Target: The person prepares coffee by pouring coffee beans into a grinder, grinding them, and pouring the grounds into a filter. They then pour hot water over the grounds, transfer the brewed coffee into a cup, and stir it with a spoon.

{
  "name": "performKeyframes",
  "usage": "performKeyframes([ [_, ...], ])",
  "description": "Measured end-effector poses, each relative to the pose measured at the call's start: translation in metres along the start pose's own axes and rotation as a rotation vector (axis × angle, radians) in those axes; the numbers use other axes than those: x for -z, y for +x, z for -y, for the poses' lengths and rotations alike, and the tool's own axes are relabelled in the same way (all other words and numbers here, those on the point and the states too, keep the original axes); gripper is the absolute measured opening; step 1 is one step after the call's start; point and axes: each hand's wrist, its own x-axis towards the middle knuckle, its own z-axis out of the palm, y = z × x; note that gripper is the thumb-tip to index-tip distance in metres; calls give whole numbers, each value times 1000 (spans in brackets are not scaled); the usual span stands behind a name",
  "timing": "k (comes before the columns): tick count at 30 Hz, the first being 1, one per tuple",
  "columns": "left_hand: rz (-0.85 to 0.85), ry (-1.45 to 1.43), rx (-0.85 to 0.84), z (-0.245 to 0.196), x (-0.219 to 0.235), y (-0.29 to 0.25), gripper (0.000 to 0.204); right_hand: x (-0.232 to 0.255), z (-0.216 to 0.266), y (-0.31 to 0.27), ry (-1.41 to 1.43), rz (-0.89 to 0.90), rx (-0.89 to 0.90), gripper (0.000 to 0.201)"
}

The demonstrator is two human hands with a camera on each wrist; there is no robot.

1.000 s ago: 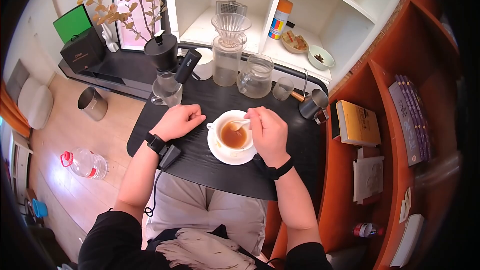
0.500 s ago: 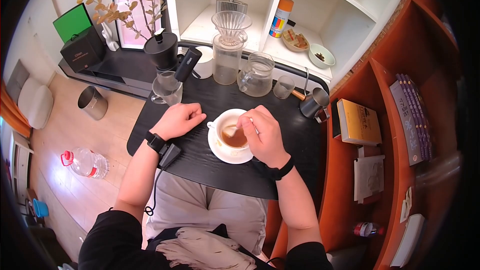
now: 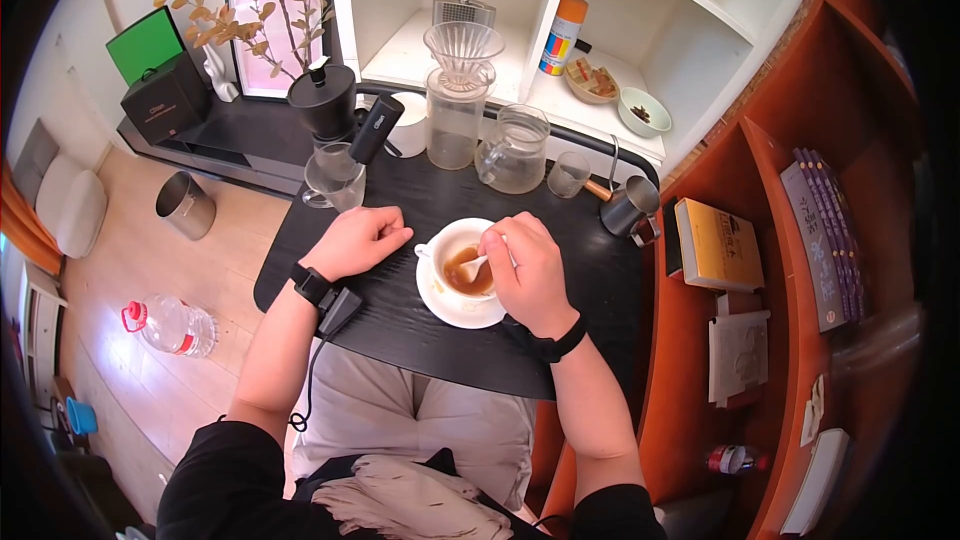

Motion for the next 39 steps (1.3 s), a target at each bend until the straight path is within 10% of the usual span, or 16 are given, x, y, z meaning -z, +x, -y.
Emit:
performKeyframes([
  [39, 17, 16, -50, 0, 0, -1, 29, -1, 8, 2, -60, -105, -134, 15],
])
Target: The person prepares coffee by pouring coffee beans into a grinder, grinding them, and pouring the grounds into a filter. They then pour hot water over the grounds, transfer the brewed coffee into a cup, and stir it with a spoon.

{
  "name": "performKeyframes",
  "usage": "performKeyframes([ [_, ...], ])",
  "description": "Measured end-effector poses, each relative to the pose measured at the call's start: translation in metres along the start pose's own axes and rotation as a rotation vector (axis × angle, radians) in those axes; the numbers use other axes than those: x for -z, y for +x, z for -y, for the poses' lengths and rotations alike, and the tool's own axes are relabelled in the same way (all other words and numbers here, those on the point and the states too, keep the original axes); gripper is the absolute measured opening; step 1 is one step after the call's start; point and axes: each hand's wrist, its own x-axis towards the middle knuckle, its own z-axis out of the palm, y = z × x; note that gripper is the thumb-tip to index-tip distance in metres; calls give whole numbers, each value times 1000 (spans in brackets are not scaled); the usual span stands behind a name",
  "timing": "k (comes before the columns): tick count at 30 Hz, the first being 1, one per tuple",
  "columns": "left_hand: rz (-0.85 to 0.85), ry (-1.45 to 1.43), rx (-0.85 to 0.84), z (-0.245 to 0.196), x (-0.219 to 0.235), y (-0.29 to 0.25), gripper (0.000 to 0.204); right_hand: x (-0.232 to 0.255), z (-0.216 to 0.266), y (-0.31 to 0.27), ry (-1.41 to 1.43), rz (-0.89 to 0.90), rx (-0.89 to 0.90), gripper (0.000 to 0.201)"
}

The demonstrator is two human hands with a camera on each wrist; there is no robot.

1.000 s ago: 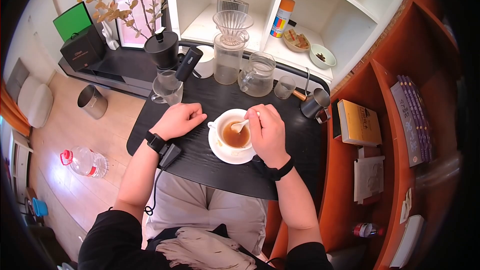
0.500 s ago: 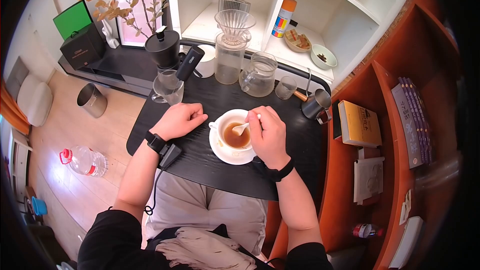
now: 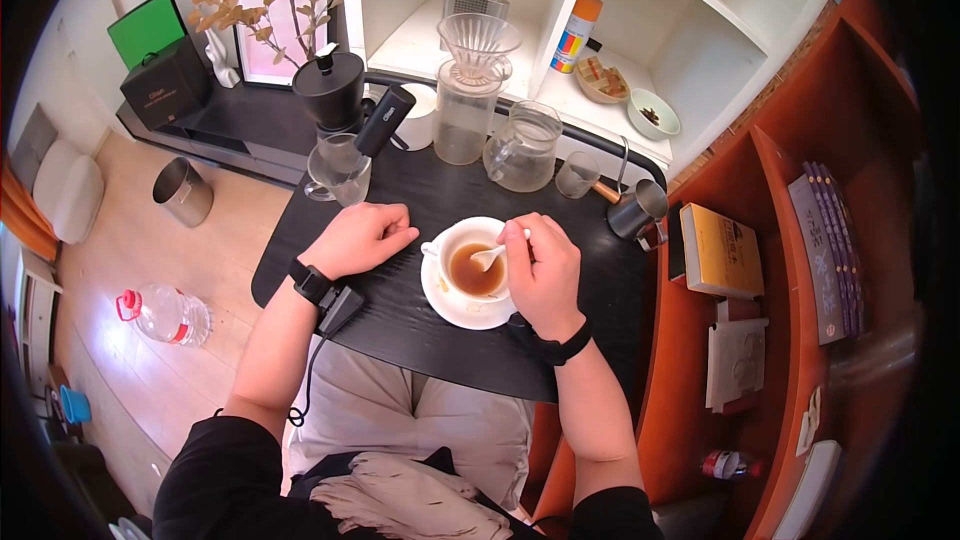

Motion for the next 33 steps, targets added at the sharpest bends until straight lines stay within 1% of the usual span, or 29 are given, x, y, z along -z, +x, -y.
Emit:
performKeyframes([
  [3, -6, 15, -6, -1, 2, -1, 29, -2, -2, 0, 8, -23, 24, 16],
  [11, -9, -4, -24, -2, 2, -1, 29, -2, -2, -2, 35, -5, 14, 20],
  [19, 3, 12, 12, -2, 2, -1, 29, -1, 0, -2, 24, 8, 13, 19],
  [22, -19, 17, -38, 2, 0, -2, 27, -2, 0, -2, 6, 16, 35, 19],
  [29, 12, -4, 15, 0, 2, -2, 27, -2, 5, -2, 33, 29, 7, 20],
  [33, 15, -3, 22, -3, 2, -2, 26, -2, -1, -3, 18, 22, 36, 22],
])
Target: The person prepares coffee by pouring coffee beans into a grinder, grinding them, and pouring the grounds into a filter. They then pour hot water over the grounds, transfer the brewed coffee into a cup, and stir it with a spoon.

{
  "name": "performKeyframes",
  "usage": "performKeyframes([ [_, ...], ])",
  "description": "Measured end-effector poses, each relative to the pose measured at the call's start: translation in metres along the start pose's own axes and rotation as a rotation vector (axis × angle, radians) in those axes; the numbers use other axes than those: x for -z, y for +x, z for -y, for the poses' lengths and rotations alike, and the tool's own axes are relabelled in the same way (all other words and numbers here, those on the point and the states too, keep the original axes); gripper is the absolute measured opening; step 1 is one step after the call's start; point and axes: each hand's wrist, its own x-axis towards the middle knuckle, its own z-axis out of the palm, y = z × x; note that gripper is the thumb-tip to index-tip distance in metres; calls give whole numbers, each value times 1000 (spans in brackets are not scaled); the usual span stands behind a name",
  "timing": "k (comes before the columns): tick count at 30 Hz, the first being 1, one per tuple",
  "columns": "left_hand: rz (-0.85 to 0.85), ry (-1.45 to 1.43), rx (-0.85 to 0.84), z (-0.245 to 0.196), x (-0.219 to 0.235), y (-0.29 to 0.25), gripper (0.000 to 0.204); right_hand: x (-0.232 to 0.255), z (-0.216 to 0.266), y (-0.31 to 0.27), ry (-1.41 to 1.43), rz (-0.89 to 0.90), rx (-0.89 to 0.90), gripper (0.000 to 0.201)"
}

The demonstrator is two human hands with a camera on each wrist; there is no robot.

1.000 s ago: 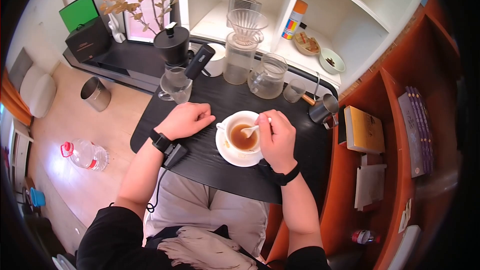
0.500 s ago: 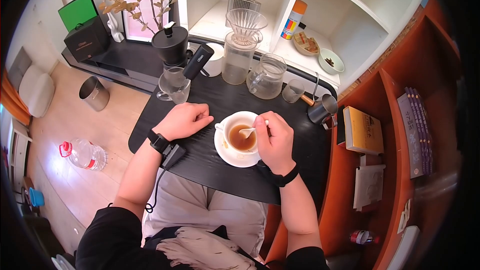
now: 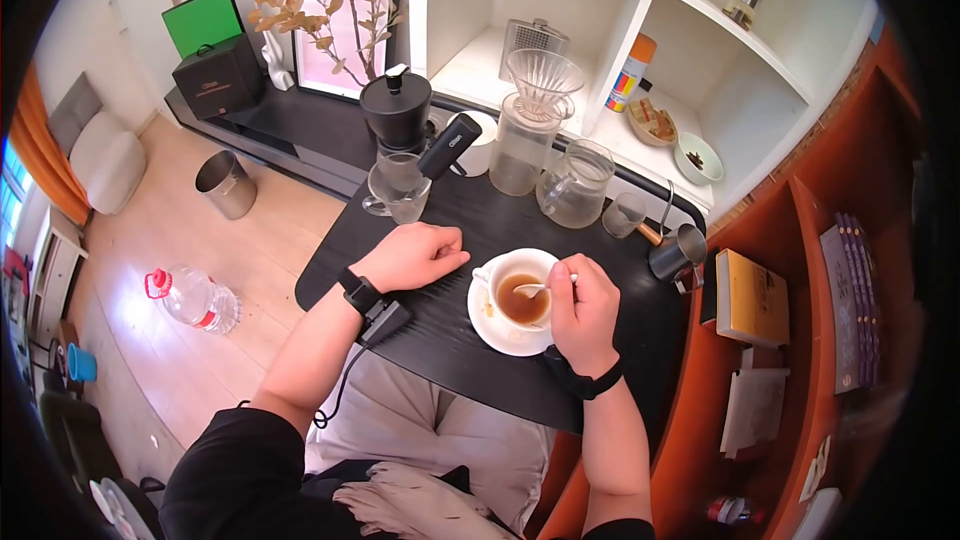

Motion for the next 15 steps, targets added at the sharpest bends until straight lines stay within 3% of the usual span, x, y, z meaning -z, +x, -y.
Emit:
performKeyframes([
  [15, -23, 20, -37, 3, -1, 0, 28, -2, -3, 1, 25, -70, -50, 22],
])
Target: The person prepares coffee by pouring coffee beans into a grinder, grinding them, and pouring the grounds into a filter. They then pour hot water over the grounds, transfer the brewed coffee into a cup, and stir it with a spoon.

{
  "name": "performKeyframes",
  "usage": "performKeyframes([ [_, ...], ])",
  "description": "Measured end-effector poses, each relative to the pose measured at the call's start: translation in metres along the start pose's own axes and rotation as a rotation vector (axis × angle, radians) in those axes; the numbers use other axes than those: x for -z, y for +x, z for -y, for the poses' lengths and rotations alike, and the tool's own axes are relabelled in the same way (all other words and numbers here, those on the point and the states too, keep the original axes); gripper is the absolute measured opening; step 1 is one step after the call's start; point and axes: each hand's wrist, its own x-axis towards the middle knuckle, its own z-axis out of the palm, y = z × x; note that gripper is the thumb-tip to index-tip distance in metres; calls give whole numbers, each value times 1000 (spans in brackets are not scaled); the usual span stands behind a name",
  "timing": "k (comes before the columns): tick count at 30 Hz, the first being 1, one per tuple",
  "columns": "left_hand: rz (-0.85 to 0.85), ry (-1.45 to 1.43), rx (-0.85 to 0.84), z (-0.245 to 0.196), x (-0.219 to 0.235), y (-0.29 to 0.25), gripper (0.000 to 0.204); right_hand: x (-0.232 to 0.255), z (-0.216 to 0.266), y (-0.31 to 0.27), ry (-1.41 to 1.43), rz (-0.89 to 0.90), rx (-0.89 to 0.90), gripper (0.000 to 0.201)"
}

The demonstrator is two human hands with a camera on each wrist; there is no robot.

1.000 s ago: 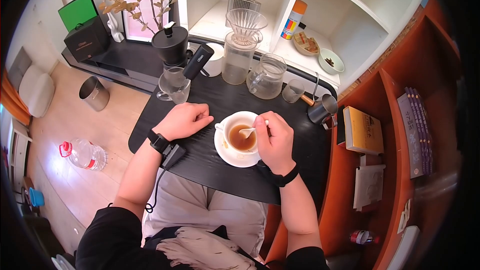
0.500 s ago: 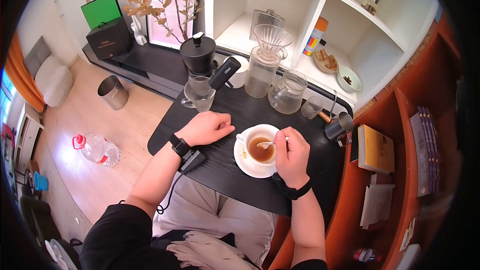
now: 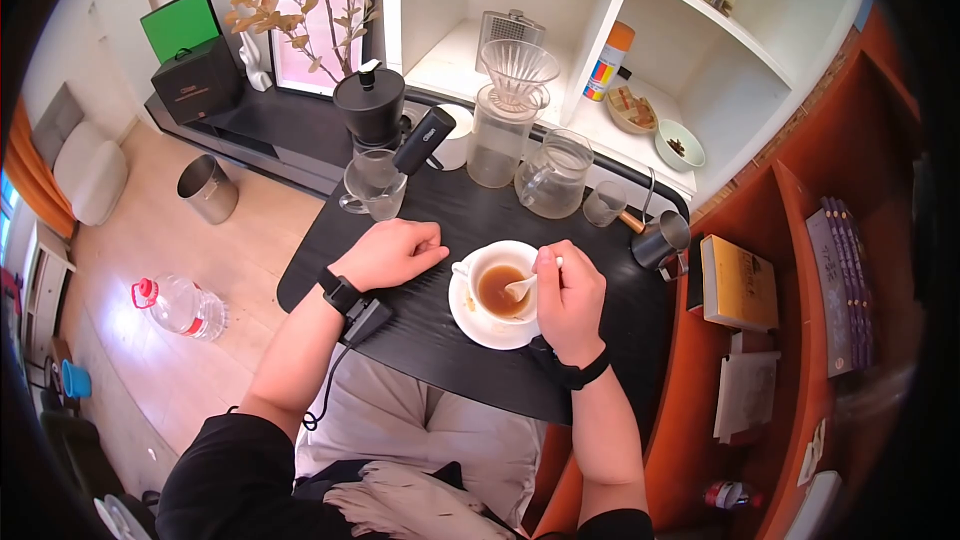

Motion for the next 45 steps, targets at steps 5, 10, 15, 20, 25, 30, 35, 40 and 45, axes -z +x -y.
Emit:
performKeyframes([
  [5, -1, 14, 6, -1, 0, 0, 29, 4, 1, 1, -6, 45, 9, 22],
  [10, 15, 0, 5, -3, 1, 0, 29, 5, 0, 1, 0, 18, 8, 23],
  [15, -2, -1, -1, -3, 2, -1, 28, 2, -2, 2, -10, 22, 24, 24],
  [20, 13, -9, 12, -1, 1, 0, 29, 5, -3, 3, 59, 45, -86, 28],
  [25, 13, 11, 3, 2, 0, 0, 30, 4, -2, 4, 54, 84, 1, 33],
  [30, -1, -18, 5, 3, -1, 0, 29, 4, -3, 2, 30, 89, 14, 33],
  [35, -6, -12, 9, 1, -1, 1, 29, 1, -3, 2, 2, 20, -6, 31],
  [40, -12, -9, 19, 2, -2, 1, 29, 5, -4, 2, -8, 74, -24, 30],
  [45, -14, -31, 44, -1, -1, 1, 30, 2, -4, 4, -10, 25, -65, 32],
])
